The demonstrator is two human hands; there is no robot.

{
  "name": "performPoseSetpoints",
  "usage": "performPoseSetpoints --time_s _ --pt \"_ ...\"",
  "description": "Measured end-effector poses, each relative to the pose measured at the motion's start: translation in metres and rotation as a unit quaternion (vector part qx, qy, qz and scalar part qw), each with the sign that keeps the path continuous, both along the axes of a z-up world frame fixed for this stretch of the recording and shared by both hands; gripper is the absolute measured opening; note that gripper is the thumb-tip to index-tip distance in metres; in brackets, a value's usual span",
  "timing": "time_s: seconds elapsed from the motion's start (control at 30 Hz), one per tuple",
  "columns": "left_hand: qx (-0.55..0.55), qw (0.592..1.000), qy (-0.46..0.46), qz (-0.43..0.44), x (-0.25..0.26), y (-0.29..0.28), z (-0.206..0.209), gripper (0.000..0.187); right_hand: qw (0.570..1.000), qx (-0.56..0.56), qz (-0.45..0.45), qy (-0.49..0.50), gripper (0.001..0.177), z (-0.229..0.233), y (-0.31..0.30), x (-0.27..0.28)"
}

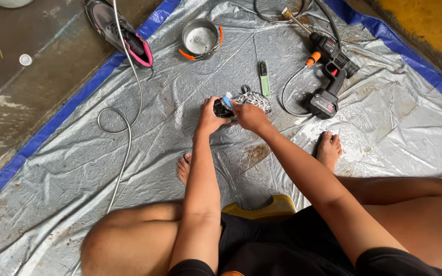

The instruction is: The person uses a heat gun to apply heat to a black and pink shoe, then scrubs the shoe with a blue brush dipped in a bucket of soapy water. The person scrubs the sole and upper parts of the shoe while sitting on a tarp.

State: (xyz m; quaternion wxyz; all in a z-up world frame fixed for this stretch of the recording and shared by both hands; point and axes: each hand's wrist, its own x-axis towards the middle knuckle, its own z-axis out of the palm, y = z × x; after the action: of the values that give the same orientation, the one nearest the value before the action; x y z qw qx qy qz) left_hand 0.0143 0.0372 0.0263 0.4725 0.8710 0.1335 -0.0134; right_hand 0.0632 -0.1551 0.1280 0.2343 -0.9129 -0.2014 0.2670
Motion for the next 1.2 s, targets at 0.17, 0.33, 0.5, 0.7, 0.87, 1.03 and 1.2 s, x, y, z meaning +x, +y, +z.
performPoseSetpoints --time_s 0.17,0.33,0.5,0.7,0.87,1.03,1.2 --pt "-0.005 1.0 -0.002 0.0 0.001 -0.003 -0.001 0.091 1.0 0.004 -0.011 -0.003 0.034 -0.072 0.014 0.036" --pt "-0.023 0.999 0.024 0.01 -0.005 -0.002 -0.016 0.088 0.998 -0.038 0.046 -0.014 0.038 -0.029 -0.019 0.008" --pt "-0.005 1.0 0.025 0.006 -0.002 0.002 0.001 0.092 0.999 -0.021 0.039 -0.024 0.038 -0.001 -0.052 -0.002" --pt "0.002 0.999 0.053 0.003 -0.002 0.001 0.002 0.093 0.974 -0.073 0.087 -0.194 0.043 -0.049 -0.04 -0.008" --pt "-0.002 0.999 0.048 0.003 -0.007 0.001 0.0 0.095 0.958 -0.019 0.171 -0.229 0.044 -0.041 -0.072 0.006" --pt "-0.013 0.999 0.044 0.002 -0.004 -0.002 0.017 0.092 0.94 0.0 0.179 -0.29 0.039 -0.062 -0.085 0.012" --pt "-0.015 0.999 0.046 0.01 -0.006 0.0 0.009 0.091 0.927 0.045 0.138 -0.345 0.039 -0.065 -0.072 -0.015"
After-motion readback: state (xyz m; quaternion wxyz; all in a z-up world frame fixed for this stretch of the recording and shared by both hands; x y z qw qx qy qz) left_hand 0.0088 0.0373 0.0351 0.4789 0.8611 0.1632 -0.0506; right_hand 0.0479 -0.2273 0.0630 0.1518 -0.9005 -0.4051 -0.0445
